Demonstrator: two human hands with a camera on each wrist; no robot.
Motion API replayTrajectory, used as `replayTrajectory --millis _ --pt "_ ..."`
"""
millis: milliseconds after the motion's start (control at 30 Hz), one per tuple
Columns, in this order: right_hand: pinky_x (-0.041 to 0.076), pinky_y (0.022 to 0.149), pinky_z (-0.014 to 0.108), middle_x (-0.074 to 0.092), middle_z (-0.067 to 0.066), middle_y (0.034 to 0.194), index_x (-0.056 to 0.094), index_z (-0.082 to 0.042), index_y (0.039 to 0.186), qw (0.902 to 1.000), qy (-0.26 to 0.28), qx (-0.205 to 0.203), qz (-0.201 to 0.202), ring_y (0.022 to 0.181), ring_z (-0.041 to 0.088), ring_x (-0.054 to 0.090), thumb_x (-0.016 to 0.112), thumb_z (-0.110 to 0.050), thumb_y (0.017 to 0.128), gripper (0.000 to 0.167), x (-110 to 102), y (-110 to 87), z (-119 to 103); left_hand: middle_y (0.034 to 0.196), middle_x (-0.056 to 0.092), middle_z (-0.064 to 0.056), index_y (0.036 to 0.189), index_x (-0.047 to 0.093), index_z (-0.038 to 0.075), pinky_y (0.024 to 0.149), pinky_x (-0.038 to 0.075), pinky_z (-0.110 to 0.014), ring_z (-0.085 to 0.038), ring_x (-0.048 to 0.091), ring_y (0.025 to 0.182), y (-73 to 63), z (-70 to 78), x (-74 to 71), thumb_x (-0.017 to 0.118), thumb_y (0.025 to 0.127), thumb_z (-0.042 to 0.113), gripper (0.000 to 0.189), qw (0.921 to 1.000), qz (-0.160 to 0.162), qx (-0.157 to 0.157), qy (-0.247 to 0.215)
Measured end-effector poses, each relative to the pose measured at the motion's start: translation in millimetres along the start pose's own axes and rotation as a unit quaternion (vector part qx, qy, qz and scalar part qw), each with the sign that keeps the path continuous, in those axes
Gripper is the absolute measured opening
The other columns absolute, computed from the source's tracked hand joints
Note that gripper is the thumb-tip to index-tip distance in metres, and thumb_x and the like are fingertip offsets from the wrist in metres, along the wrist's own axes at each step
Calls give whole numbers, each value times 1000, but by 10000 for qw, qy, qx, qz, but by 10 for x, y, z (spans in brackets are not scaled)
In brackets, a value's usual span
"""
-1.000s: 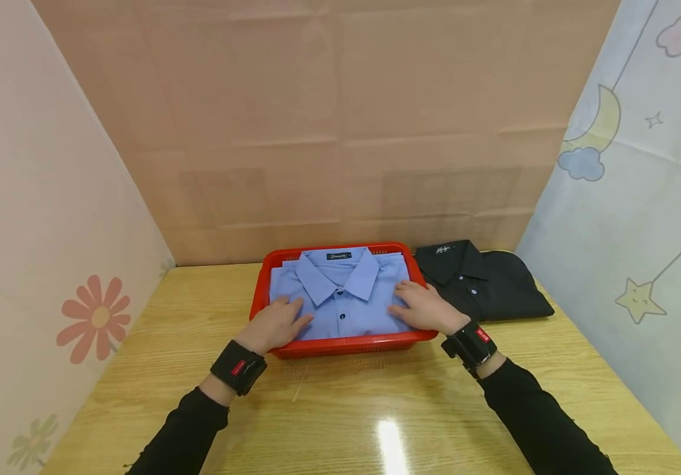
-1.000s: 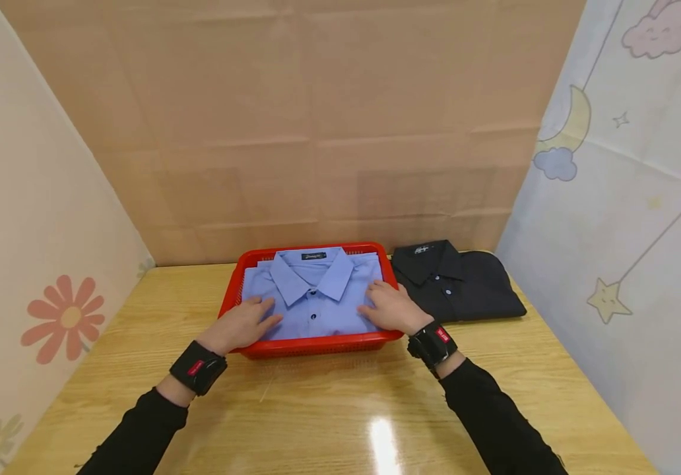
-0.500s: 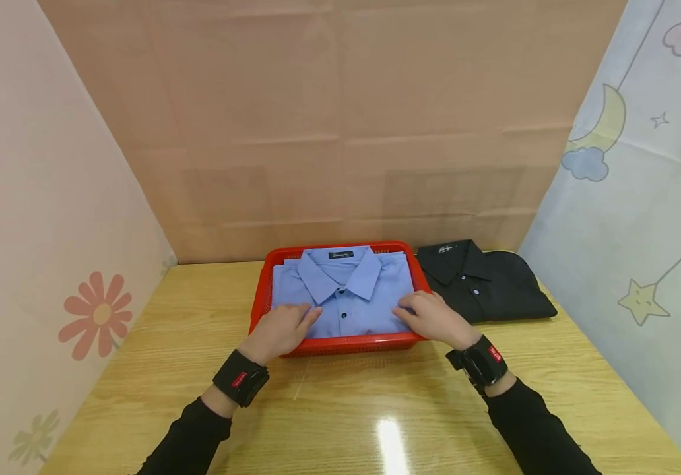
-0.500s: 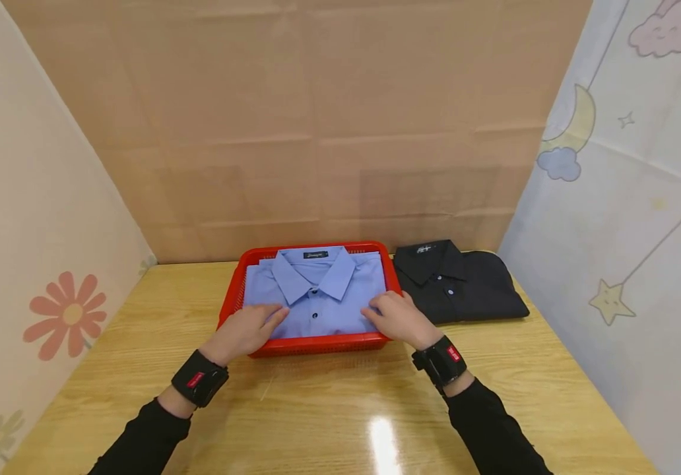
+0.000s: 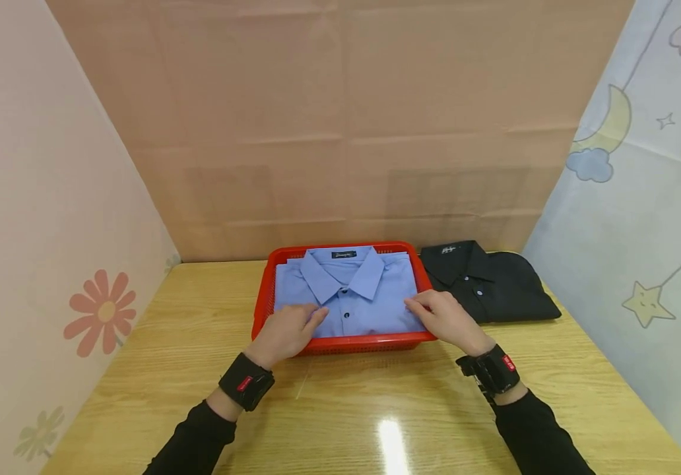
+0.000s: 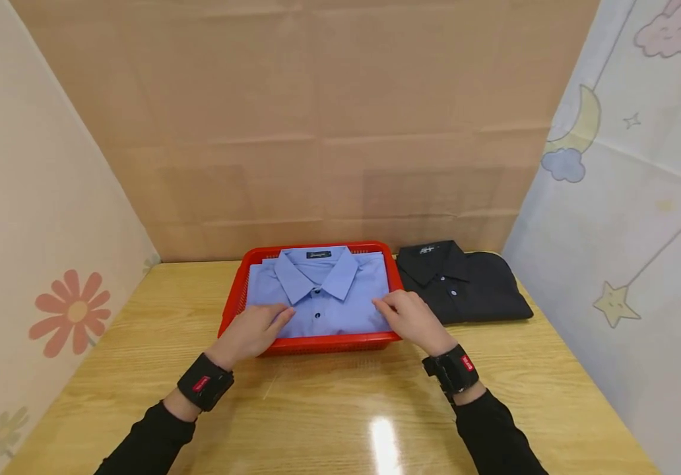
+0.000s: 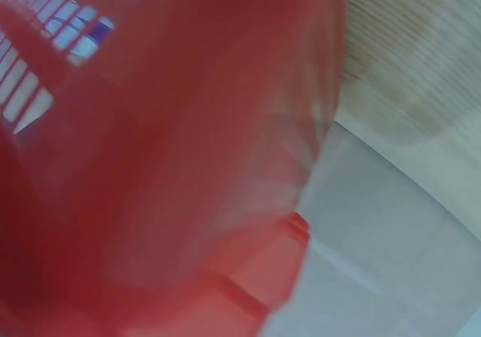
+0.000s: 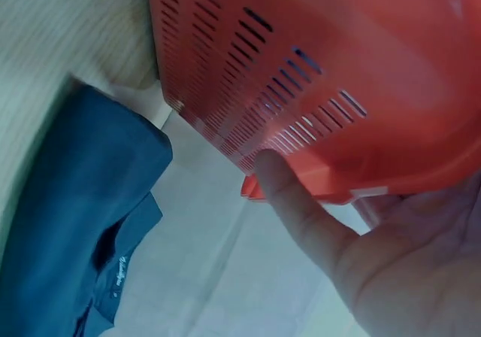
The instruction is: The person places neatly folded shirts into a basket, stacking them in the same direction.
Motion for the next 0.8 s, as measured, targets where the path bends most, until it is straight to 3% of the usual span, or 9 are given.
replayTrajectory --millis 133,200,267,367,467,600,800 --pt "35 55 26 37 -6 59 70 -17 77 9997 37 -173 181 55 12 42 61 -21 98 23 -33 -28 29 83 68 -2 110 70 8 78 56 -39 -20 68 87 3 185 61 47 103 40 40 9984 280 448 189" --pt "47 61 29 54 -4 66 74 -13 88 9990 103 -254 350 64 14 54 62 -20 97 16 -71 -48 40 88 70 -1 111 70 10 78 57 -39 -20 69 90 7 293 96 46 103 42 41 9965 456 614 338" --pt "56 74 36 68 2 83 75 -9 99 9976 224 -313 578 80 20 65 64 -17 96 15 -121 -66 62 90 71 -1 109 69 12 76 57 -38 -20 69 89 17 398 139 46 103 43 40 9947 566 736 431" --pt "56 87 47 71 11 113 72 -4 114 9942 477 -276 924 105 27 67 63 -13 96 22 -213 -104 119 101 72 -2 115 69 12 80 57 -38 -21 70 93 40 553 203 46 103 43 40 9931 635 884 432" --pt "58 82 43 71 12 114 71 -4 115 9920 661 -92 1076 102 26 67 61 -14 97 23 -278 -136 187 109 72 -4 119 67 11 83 57 -38 -20 69 99 69 685 272 47 103 42 40 9925 585 998 400" --pt "59 76 32 72 12 111 71 -6 117 9929 743 33 930 94 24 69 59 -19 99 25 -298 -159 228 108 72 -3 117 68 12 82 58 -37 -20 68 100 115 824 344 48 102 41 38 9908 591 1134 446" --pt "59 79 40 71 13 113 70 -5 118 9943 842 90 644 96 26 69 59 -19 99 26 -285 -178 241 108 72 -3 119 68 10 81 58 -33 -19 69 98 183 1058 440 52 101 38 37 9836 704 1513 686"
Point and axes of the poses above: each hand's wrist, its own y-axis towards the middle knuckle, its own x-axis out of the palm, z = x × y, the point moved 5 cm from there along y, towards the middle knuckle
